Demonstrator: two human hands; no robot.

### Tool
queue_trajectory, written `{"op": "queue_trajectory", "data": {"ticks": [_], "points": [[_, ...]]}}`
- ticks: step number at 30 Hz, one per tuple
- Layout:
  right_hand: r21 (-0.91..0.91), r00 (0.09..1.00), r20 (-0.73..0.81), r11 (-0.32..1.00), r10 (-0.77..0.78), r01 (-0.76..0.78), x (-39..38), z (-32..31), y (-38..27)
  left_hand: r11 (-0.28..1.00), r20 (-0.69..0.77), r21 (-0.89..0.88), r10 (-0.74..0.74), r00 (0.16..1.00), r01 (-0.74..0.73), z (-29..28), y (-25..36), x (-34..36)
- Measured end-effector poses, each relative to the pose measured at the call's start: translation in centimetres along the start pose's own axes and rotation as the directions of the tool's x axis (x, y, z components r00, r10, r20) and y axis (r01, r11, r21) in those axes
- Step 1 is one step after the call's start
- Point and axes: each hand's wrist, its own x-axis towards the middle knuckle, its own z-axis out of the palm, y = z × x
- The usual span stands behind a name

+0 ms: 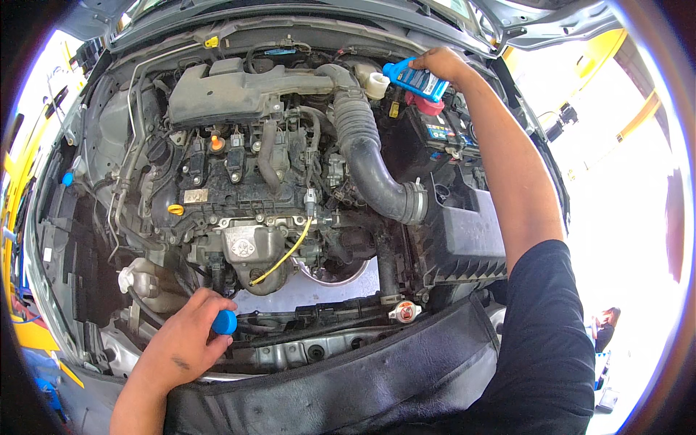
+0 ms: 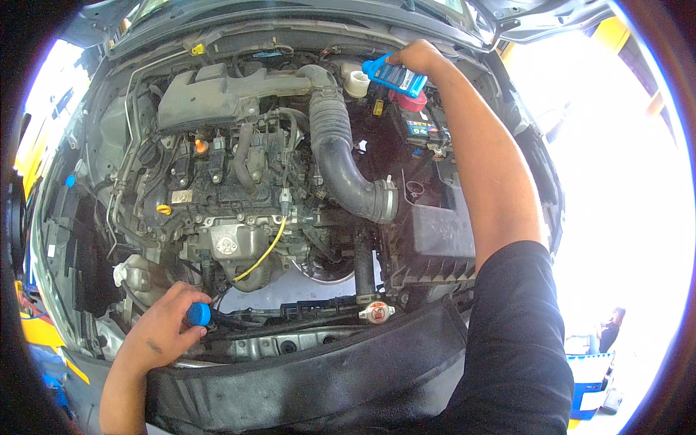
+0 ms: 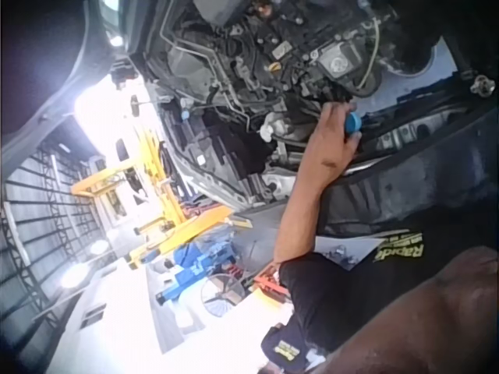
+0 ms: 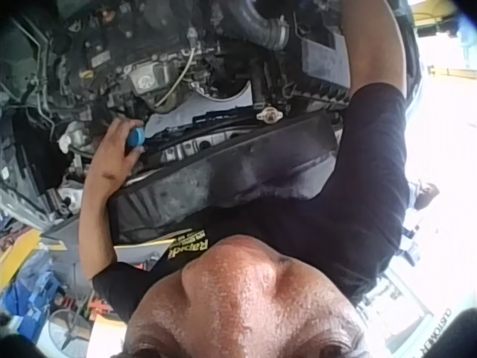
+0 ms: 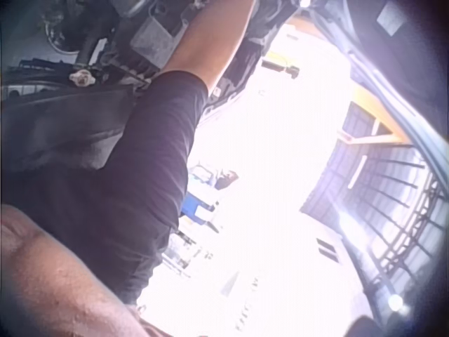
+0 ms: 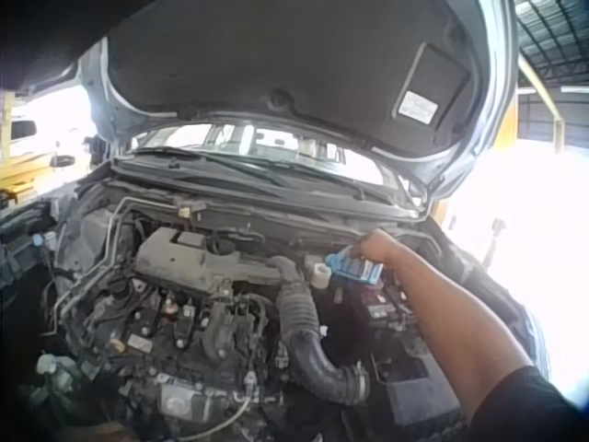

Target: The person pours blue fluid from a container into a reservoir in the engine bay and attaches a tube to a bleed valve on a wheel assembly.

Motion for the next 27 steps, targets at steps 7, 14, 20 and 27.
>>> {"op": "queue_trajectory", "data": {"ticks": [7, 14, 20, 27], "points": [[-0.057, 1.0, 0.006, 0.998, -0.003, 0.003, -0.9, -0.5, -1.1, 0.999, 0.008, -0.016, -0.029, 1.0, 0.029, 0.0, 0.0, 0.0], [-0.083, 1.0, 0.031, 0.997, -0.002, 0.005, -0.9, -0.4, -1.5, 0.999, 0.015, 0.025, -0.019, 1.0, 0.019, 0.1, -0.3, 0.0], [-0.137, 1.0, 0.016, 0.991, -0.008, 0.01, -0.9, -0.4, -2.3, 1.0, 0.001, 0.025, 0.011, 1.0, -0.011, 0.1, -0.3, 0.0], [-0.179, 0.996, 0.062, 0.981, -0.068, 0.078, -0.1, -0.9, -2.0, 0.999, 0.024, 0.004, -0.05, 0.998, 0.05, 0.1, 0.0, 0.0]]}}
